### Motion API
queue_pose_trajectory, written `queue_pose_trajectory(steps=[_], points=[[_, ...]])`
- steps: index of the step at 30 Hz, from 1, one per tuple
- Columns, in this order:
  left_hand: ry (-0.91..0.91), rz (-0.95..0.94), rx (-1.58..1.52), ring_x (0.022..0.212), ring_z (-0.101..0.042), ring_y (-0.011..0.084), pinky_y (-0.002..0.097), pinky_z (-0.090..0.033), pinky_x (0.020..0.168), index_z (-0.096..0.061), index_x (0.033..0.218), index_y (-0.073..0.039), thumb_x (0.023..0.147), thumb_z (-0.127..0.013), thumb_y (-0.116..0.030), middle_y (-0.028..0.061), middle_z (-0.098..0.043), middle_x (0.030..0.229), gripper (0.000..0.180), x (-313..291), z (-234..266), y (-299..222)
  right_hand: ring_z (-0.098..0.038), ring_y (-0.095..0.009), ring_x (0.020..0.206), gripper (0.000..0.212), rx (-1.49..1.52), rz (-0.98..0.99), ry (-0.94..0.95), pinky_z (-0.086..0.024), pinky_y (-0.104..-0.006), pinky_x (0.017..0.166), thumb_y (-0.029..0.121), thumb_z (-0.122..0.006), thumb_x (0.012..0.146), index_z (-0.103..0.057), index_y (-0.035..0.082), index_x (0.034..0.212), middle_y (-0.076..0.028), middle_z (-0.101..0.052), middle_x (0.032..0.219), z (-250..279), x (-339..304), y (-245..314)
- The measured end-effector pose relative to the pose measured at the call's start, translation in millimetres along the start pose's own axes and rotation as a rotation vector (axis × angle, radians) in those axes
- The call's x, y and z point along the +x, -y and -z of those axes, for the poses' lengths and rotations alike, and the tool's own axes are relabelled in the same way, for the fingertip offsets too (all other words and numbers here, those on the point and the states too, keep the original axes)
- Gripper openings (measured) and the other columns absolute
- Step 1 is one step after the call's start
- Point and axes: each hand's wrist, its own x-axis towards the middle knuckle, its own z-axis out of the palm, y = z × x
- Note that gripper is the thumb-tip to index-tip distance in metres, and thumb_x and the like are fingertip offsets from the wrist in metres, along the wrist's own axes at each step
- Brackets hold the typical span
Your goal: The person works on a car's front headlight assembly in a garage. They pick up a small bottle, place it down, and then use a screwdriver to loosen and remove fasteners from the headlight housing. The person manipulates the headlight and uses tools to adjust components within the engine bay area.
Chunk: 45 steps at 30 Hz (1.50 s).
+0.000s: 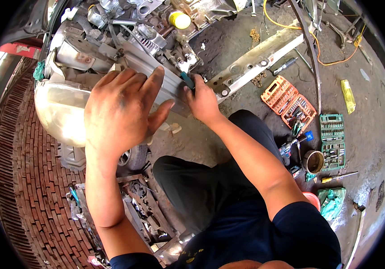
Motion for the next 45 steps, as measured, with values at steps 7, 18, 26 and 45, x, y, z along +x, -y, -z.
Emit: queue_pose_trajectory(steps=[7,18,26,45], points=[[-0.010,0.010,-0.014,0.085,-0.067,0.0292,0.0422,-0.054,0.080,-0.072,0.130,-0.005,0.084,-0.084,-0.038,0.0091,-0.068,0.089,0.057,0.3,0.7,-0.7,-0.066,-0.033,0.068,0.053,0.516,-0.586,0.225,-0.053,-0.0463,0.069,0.046,-0.055,0.111,-0.069,-0.005,0.106,-0.015,-0.069,0.079,10.1,11.7,-2.6],[-0.013,0.007,-0.027,0.084,-0.067,0.0303,0.0428,-0.054,0.078,-0.072,0.130,-0.005,0.083,-0.084,-0.036,0.0100,-0.068,0.088,0.057,0.4,-0.1,0.0,-0.062,-0.031,0.061,0.048,0.219,-0.306,0.124,-0.048,-0.0403,0.058,0.046,-0.054,0.112,-0.068,0.001,0.102,-0.014,-0.067,0.072,6.8,5.5,-7.2],[-0.013,0.018,-0.027,0.085,-0.067,0.0303,0.0431,-0.054,0.080,-0.072,0.129,-0.005,0.083,-0.084,-0.035,0.0097,-0.068,0.089,0.057,0.9,1.0,-0.9,-0.071,-0.040,0.081,0.056,0.499,-0.622,0.239,-0.056,-0.0523,0.072,0.053,-0.055,0.110,-0.066,-0.001,0.101,-0.028,-0.072,0.089,9.2,13.1,-7.5],[-0.035,0.009,-0.030,0.085,-0.068,0.0309,0.0435,-0.054,0.077,-0.072,0.131,-0.006,0.082,-0.086,-0.035,0.0108,-0.069,0.091,0.059,-0.7,-0.9,0.6,-0.067,-0.035,0.071,0.056,0.600,-0.729,0.266,-0.056,-0.0512,0.074,0.053,-0.057,0.109,-0.061,-0.003,0.106,-0.018,-0.070,0.077,10.5,23.5,-21.4]])
